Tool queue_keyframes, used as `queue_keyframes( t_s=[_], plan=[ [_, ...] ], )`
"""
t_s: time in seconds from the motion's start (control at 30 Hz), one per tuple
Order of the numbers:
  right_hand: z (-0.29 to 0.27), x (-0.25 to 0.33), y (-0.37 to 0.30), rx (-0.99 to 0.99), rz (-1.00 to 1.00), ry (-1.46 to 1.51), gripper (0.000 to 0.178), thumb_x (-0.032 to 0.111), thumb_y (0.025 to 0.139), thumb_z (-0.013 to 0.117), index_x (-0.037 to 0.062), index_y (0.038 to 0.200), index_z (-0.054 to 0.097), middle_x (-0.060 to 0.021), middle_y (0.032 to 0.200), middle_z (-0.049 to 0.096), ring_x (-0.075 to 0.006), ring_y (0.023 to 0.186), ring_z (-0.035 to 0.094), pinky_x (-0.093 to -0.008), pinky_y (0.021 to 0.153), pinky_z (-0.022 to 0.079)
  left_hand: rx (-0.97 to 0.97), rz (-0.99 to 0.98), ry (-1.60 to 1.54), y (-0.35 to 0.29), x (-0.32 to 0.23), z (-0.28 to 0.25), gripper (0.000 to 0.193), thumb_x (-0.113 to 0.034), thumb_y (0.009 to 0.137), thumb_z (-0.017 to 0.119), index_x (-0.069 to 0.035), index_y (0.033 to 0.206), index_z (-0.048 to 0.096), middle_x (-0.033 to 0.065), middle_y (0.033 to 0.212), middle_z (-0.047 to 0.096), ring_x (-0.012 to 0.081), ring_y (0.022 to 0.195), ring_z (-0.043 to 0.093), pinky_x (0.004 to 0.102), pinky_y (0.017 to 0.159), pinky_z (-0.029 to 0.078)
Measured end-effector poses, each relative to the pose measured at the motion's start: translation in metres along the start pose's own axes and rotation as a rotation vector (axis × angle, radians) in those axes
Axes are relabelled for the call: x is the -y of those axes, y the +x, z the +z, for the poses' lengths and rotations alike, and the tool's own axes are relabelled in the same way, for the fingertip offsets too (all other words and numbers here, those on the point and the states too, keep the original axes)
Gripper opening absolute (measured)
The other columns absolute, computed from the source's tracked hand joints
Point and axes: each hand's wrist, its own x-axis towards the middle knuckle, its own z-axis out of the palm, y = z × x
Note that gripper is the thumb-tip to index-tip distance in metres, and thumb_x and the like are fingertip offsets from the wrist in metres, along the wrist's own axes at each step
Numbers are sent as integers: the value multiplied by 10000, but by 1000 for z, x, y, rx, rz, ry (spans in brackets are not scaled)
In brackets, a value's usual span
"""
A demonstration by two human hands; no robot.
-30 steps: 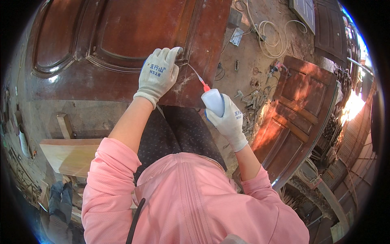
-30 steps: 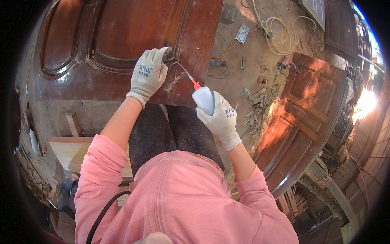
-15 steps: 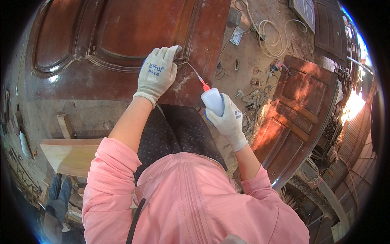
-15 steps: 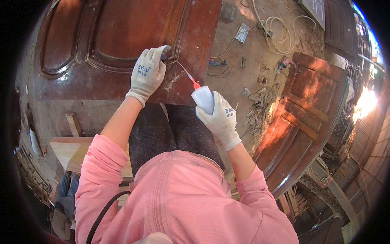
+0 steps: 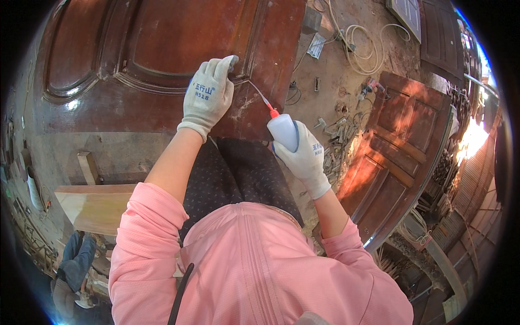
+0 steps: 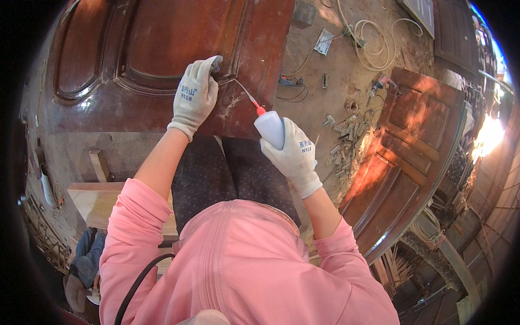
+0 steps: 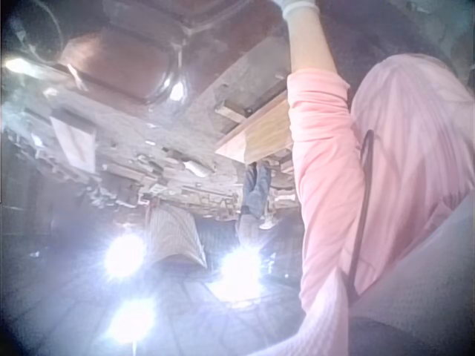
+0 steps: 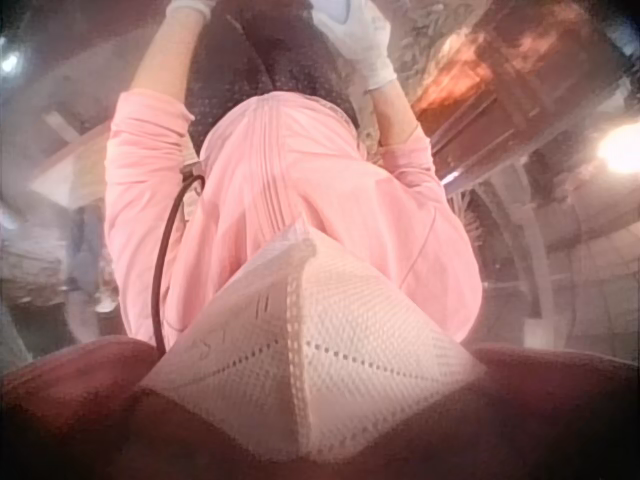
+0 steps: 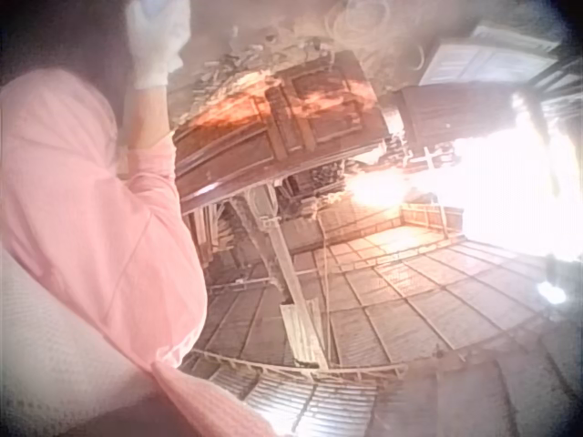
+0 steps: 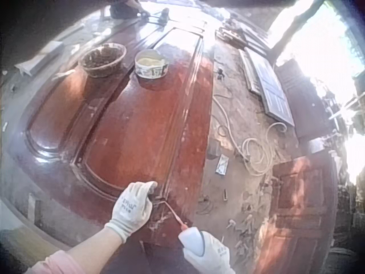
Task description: The person applies glue from a bottle into a crack on a wooden door panel and then rubs the area with gloved fingers to spread the glue. The person repeats this process on multiple sections of the door panel.
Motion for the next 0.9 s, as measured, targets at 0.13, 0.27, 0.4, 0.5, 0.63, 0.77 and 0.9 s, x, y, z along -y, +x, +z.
queue_keyframes(
  t_s=[0.13,0.27,0.4,0.5,0.63,0.77,0.9],
  plan=[
    [2,-3,-1,-25,-12,7,595,387,816,781,0,1231,601,-214,1081,708,-406,1028,691,-470,880,545,-46,29,31,1,1,0,490,-5,872,641,-76,1348,548,124,1130,624,318,1039,607,426,964,526],
    [1,-3,-3,-24,-4,38,595,379,813,786,1,1234,600,-211,1085,709,-405,1030,691,-470,881,545,-68,34,37,1,2,1,493,3,869,638,-75,1347,547,124,1128,623,321,1042,602,427,971,521],
    [-1,-5,-6,5,-3,35,597,372,811,794,8,1243,600,-205,1092,710,-402,1034,692,-469,884,545,-93,48,35,1,3,2,497,6,865,637,-74,1347,545,125,1130,622,322,1045,600,426,971,519],
    [4,-10,-9,-23,-26,25,598,370,810,798,10,1246,600,-205,1099,708,-405,1033,690,-469,885,544,-106,52,44,1,3,3,506,15,857,634,-71,1347,543,125,1129,621,324,1043,600,426,969,519],
    [5,-10,-11,-15,-40,34,606,368,812,798,5,1253,598,-214,1115,703,-410,1040,688,-470,890,544,-115,63,27,0,4,3,511,23,854,630,-68,1348,539,128,1126,618,326,1040,599,426,965,519],
    [6,-12,-11,-14,-34,22,641,373,816,806,-6,1285,591,-223,1140,702,-407,1060,688,-467,909,546,-90,49,19,1,3,3,481,22,888,608,-62,1357,541,138,1151,616,332,1072,597,429,989,511],
    [12,-20,-12,-69,-81,4,687,383,814,824,-17,1316,580,-232,1160,700,-411,1074,686,-464,926,548,-48,5,11,-1,1,2,433,34,936,562,-46,1362,551,154,1197,614,345,1134,595,427,1041,498]
  ],
)
